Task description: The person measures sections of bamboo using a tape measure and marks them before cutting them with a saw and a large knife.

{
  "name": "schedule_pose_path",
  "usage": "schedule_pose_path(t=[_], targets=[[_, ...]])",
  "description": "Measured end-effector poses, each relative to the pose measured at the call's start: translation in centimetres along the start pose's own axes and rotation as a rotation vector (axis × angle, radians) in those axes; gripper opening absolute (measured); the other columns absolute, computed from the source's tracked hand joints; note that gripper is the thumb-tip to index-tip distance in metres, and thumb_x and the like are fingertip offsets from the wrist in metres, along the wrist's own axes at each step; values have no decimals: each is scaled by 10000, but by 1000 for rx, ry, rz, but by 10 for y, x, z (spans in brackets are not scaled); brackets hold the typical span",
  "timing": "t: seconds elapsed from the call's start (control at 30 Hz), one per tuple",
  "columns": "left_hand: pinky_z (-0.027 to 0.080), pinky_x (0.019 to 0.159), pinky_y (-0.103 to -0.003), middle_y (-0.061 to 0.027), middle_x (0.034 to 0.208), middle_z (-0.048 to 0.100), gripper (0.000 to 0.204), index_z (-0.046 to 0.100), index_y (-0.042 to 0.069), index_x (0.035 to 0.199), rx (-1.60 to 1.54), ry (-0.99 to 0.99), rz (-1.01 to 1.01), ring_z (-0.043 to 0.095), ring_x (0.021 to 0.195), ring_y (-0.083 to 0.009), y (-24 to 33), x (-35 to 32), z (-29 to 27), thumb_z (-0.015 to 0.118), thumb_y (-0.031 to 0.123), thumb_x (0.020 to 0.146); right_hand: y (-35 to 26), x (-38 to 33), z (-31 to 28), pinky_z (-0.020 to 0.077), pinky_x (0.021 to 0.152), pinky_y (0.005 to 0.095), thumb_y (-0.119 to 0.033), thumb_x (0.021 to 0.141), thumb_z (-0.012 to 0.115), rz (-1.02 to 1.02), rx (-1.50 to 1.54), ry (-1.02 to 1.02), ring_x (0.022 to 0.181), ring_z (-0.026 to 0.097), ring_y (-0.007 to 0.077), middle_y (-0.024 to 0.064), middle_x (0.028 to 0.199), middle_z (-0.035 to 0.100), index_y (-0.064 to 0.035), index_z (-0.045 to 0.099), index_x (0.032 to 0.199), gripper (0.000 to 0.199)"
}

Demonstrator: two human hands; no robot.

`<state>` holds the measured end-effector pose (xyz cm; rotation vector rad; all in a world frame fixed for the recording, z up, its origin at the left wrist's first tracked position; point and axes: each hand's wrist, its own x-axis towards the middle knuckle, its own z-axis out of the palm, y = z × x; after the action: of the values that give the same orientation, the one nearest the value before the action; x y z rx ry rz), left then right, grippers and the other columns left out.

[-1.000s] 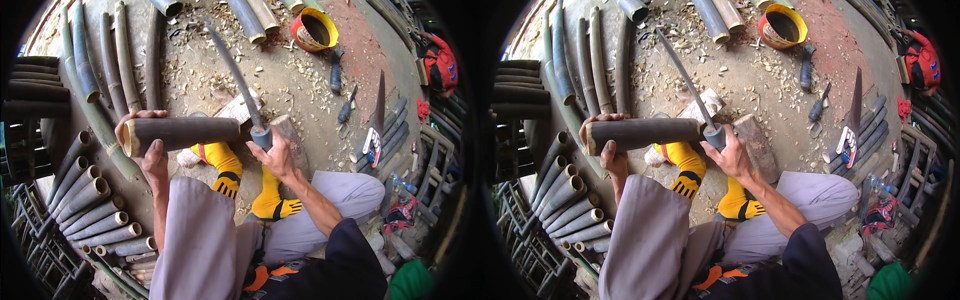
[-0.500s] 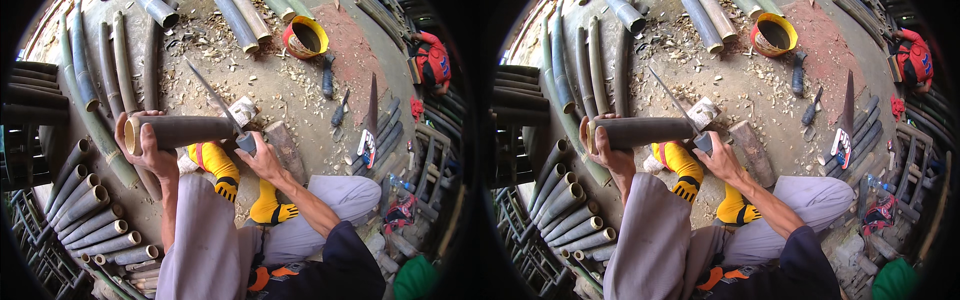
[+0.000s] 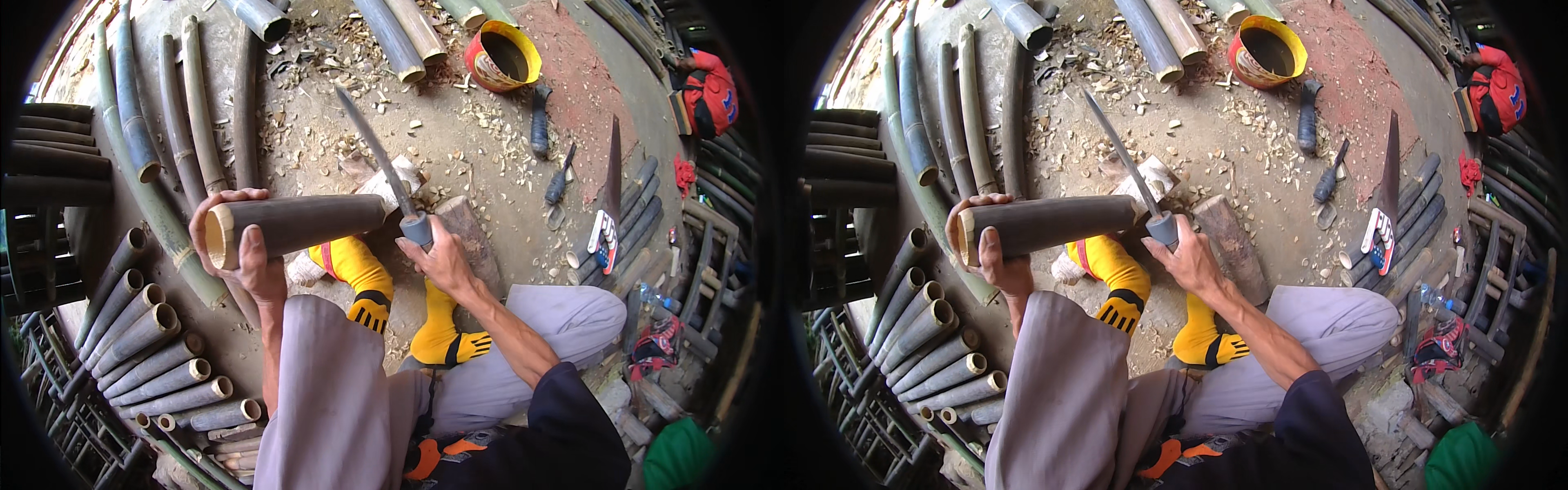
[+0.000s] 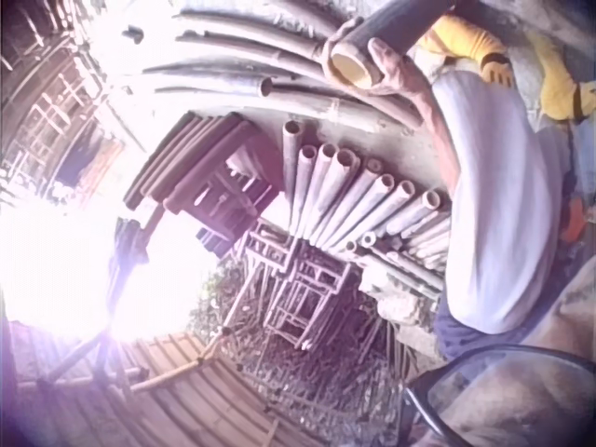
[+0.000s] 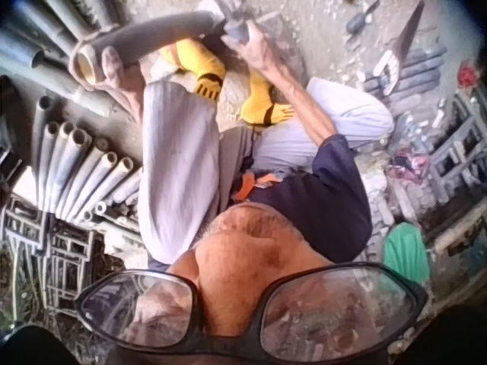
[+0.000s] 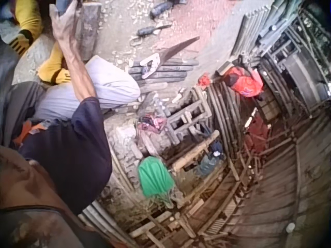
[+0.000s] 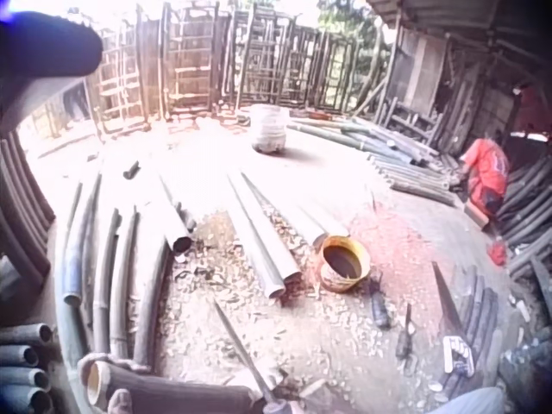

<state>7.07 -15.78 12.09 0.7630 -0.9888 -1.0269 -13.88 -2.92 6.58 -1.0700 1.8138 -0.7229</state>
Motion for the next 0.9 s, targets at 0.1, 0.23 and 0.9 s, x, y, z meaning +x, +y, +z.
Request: schedule_pose_path(t=[0.1, 0.23, 0.9], targets=[[507, 835, -432, -159, 970, 558, 570, 472, 3, 1200, 27, -37, -9, 598, 907, -299, -1, -1, -12, 718, 221, 734, -40, -15, -10, 540, 618, 370, -291, 836, 709, -373, 38, 216, 746, 692, 317, 187, 823, 663, -8, 508, 1077, 423], [512, 825, -434, -159, 955, 564, 590, 475, -5, 1193, 80, -71, -3, 611, 895, -305, 7, -3, -2, 738, 242, 726, 4, 3, 14, 552, 618, 360, -308, 853, 684, -298, -46, 98, 692, 682, 305, 181, 803, 657, -25, 484, 1048, 397], [469, 799, -355, -168, 946, 570, 703, 552, -31, 1066, 290, -313, -45, 574, 894, -245, 12, 19, -32, 756, 446, 592, 19, 12, -3, 525, 683, 406, -315, 828, 706, 48, -22, -71, 821, 687, 334, 210, 849, 665, 25, 547, 1052, 437]])
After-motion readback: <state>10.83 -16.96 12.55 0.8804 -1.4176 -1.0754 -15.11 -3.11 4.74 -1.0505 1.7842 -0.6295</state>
